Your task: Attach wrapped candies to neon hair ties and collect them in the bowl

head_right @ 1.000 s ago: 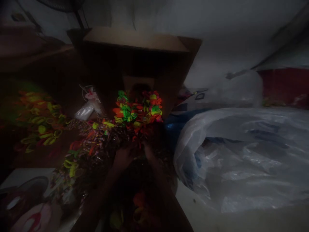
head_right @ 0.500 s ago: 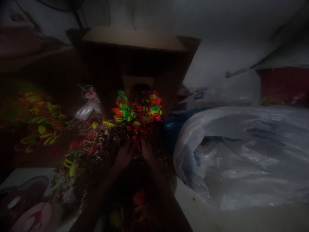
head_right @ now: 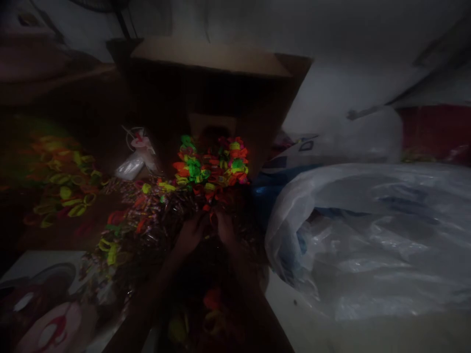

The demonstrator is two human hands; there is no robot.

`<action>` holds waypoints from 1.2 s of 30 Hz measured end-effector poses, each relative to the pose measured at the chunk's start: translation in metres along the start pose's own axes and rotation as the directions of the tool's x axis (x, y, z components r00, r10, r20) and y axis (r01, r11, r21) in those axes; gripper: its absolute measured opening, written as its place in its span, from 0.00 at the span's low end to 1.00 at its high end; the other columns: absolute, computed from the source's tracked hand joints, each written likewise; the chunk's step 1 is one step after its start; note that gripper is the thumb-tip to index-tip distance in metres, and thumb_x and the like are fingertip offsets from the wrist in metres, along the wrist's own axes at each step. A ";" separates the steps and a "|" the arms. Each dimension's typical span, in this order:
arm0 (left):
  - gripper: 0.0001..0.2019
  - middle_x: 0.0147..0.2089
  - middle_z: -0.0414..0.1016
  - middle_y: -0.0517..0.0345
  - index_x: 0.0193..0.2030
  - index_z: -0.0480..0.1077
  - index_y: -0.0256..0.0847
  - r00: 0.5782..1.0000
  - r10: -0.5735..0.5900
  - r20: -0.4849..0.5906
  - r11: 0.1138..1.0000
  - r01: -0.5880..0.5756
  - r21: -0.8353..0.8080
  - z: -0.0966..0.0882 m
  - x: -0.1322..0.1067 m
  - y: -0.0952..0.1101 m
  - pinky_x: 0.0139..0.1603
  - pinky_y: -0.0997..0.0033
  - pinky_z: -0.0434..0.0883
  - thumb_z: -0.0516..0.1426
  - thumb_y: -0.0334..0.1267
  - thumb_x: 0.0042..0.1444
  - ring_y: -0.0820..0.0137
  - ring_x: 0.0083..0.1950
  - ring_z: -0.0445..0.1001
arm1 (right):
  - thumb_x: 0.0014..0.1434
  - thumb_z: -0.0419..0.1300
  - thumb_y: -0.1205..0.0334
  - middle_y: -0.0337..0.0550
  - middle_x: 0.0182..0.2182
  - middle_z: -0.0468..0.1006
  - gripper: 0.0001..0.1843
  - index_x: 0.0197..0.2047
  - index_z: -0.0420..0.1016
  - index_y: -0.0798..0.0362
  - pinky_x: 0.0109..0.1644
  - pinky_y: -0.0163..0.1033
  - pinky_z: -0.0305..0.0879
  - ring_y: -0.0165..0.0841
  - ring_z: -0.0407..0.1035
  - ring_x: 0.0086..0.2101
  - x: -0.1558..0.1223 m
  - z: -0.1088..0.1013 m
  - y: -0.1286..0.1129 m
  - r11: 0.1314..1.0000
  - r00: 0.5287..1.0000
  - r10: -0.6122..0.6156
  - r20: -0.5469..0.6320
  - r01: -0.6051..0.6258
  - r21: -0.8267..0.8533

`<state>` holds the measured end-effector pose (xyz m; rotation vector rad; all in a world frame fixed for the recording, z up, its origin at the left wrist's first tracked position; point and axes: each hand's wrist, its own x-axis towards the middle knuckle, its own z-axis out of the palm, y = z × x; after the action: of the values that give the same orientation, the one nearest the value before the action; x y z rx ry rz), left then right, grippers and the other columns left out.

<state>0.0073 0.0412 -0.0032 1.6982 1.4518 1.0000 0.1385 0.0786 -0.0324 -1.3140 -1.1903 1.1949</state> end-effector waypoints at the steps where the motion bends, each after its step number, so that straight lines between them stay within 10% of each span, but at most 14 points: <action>1: 0.14 0.51 0.78 0.50 0.53 0.69 0.42 1.000 -0.008 0.010 1.000 0.008 -0.011 -0.001 0.000 0.001 0.53 0.64 0.71 0.47 0.39 0.66 0.63 0.50 0.77 | 0.60 0.49 0.39 0.43 0.35 0.81 0.27 0.37 0.79 0.52 0.52 0.42 0.66 0.37 0.72 0.43 -0.001 0.001 -0.002 1.000 1.000 0.024 -0.015 -0.024 -0.016; 21: 0.16 0.49 0.78 0.52 0.53 0.68 0.43 1.000 0.014 0.008 0.998 -0.015 0.057 -0.007 0.000 0.004 0.52 0.66 0.71 0.44 0.40 0.68 0.65 0.50 0.76 | 0.64 0.44 0.43 0.48 0.43 0.82 0.29 0.43 0.79 0.53 0.57 0.45 0.65 0.40 0.73 0.48 -0.006 -0.002 -0.001 0.944 0.987 -0.156 0.028 0.157 -0.291; 28: 0.19 0.53 0.75 0.44 0.58 0.64 0.39 0.993 0.089 0.079 0.891 -0.115 0.440 -0.009 -0.007 0.002 0.48 0.63 0.72 0.49 0.43 0.65 0.60 0.49 0.76 | 0.68 0.43 0.47 0.48 0.45 0.82 0.26 0.47 0.80 0.50 0.58 0.42 0.63 0.38 0.74 0.50 -0.008 -0.004 0.001 0.793 0.971 -0.173 0.163 0.236 -0.561; 36: 0.17 0.47 0.79 0.51 0.55 0.69 0.42 0.994 -0.031 0.101 0.884 -0.020 0.467 -0.016 -0.004 0.005 0.44 0.69 0.71 0.51 0.45 0.63 0.63 0.46 0.78 | 0.70 0.41 0.51 0.47 0.44 0.83 0.26 0.46 0.80 0.51 0.54 0.38 0.65 0.35 0.75 0.45 -0.009 -0.007 -0.002 0.661 0.946 -0.151 0.286 0.312 -0.683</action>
<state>-0.0045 0.0371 0.0077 2.0450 1.7217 0.5659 0.1452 0.0696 -0.0292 -1.5442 -2.0615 0.6758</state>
